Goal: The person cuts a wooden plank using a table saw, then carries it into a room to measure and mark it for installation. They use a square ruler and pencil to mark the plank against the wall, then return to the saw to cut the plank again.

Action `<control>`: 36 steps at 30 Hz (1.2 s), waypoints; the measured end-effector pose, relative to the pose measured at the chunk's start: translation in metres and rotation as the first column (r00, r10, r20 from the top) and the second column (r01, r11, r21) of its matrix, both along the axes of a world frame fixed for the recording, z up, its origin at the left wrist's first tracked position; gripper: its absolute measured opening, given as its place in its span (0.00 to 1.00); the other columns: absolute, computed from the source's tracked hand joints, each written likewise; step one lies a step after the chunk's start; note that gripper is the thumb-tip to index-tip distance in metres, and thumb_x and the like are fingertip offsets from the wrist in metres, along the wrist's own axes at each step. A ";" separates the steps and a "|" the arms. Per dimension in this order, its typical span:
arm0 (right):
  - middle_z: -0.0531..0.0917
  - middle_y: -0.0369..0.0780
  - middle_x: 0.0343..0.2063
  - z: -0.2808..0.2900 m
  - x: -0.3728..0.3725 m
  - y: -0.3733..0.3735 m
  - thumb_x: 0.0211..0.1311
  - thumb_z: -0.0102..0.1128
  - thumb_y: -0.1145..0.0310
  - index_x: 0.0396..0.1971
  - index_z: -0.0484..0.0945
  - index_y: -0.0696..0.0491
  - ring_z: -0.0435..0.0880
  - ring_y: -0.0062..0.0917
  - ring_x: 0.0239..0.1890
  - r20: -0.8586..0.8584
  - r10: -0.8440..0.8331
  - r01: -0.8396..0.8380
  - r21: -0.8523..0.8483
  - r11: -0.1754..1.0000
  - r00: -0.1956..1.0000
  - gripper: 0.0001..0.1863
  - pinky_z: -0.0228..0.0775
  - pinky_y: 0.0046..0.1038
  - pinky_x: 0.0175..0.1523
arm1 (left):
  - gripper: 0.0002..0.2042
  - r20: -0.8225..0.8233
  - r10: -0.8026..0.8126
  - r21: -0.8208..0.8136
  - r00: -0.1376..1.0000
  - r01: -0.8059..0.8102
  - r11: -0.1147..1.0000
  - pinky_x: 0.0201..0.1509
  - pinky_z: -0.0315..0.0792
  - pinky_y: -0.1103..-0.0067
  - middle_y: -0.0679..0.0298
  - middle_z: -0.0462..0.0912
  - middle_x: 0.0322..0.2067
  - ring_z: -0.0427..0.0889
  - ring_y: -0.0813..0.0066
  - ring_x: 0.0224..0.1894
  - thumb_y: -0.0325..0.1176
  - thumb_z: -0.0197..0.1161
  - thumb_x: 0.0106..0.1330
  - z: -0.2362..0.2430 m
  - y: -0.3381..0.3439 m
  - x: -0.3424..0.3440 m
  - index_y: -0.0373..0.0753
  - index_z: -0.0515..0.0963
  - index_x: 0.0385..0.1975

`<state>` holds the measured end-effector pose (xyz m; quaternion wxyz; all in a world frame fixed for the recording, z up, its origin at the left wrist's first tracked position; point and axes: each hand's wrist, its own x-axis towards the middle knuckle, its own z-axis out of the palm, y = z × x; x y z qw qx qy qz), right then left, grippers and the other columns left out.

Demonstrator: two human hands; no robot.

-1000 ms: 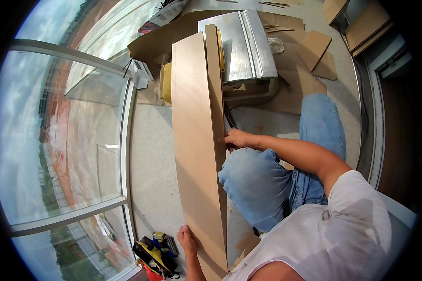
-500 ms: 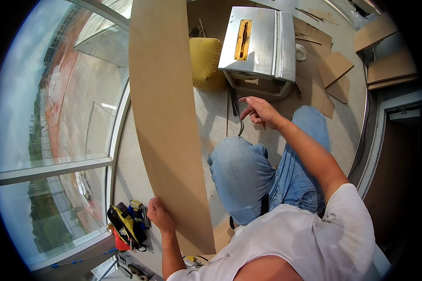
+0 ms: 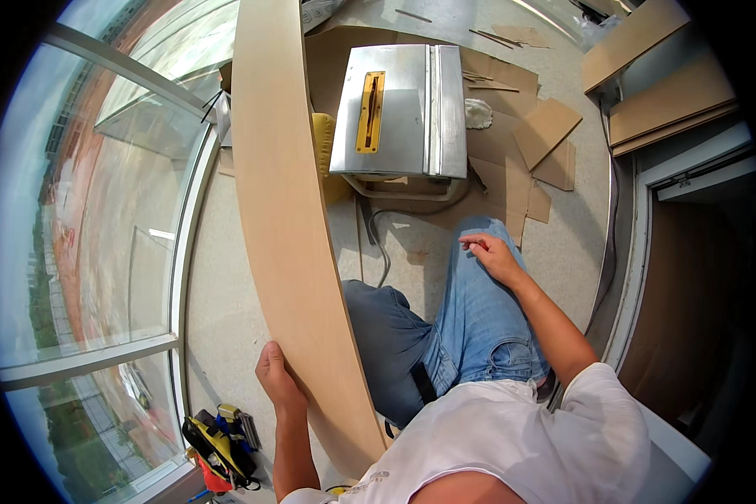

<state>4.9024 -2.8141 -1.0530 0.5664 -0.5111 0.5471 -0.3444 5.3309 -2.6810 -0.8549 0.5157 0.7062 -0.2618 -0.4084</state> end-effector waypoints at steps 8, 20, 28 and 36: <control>0.87 0.40 0.33 0.078 -0.097 -0.213 0.76 0.46 0.44 0.63 0.74 0.59 0.81 0.17 0.26 0.453 -0.136 0.160 -0.014 0.987 0.881 0.33 0.74 0.19 0.32 | 0.18 -0.125 -0.059 0.032 0.990 0.064 0.997 0.43 0.74 0.80 0.65 0.84 0.34 0.79 0.80 0.36 0.42 0.50 0.81 -0.044 -0.028 -0.022 0.33 0.78 0.38; 0.82 0.48 0.57 0.080 -0.029 -0.545 0.74 0.37 0.35 0.50 0.84 0.57 0.79 0.45 0.60 -0.816 0.147 -0.235 0.014 0.972 0.559 0.39 0.69 0.42 0.65 | 0.25 0.487 -0.208 0.313 0.848 0.053 0.948 0.48 0.73 0.63 0.49 0.83 0.37 0.78 0.60 0.41 0.45 0.47 0.79 -0.055 -0.046 -0.010 0.24 0.80 0.44; 0.84 0.46 0.54 0.053 -0.045 -0.534 0.72 0.42 0.36 0.55 0.81 0.53 0.81 0.45 0.57 -0.716 -0.186 -0.028 -0.276 0.961 0.673 0.36 0.70 0.41 0.62 | 0.27 0.513 -0.194 0.300 0.836 0.036 0.953 0.47 0.72 0.58 0.40 0.83 0.38 0.79 0.52 0.41 0.48 0.44 0.79 -0.067 -0.071 -0.018 0.24 0.79 0.42; 0.87 0.47 0.37 0.049 -0.015 -0.248 0.75 0.52 0.64 0.50 0.80 0.52 0.87 0.41 0.45 -0.274 -0.423 0.271 -0.456 0.848 0.864 0.13 0.76 0.36 0.49 | 0.28 0.674 -0.467 0.399 0.572 0.249 0.882 0.32 0.66 0.49 0.33 0.81 0.32 0.79 0.30 0.33 0.49 0.44 0.78 -0.013 -0.003 0.029 0.28 0.81 0.35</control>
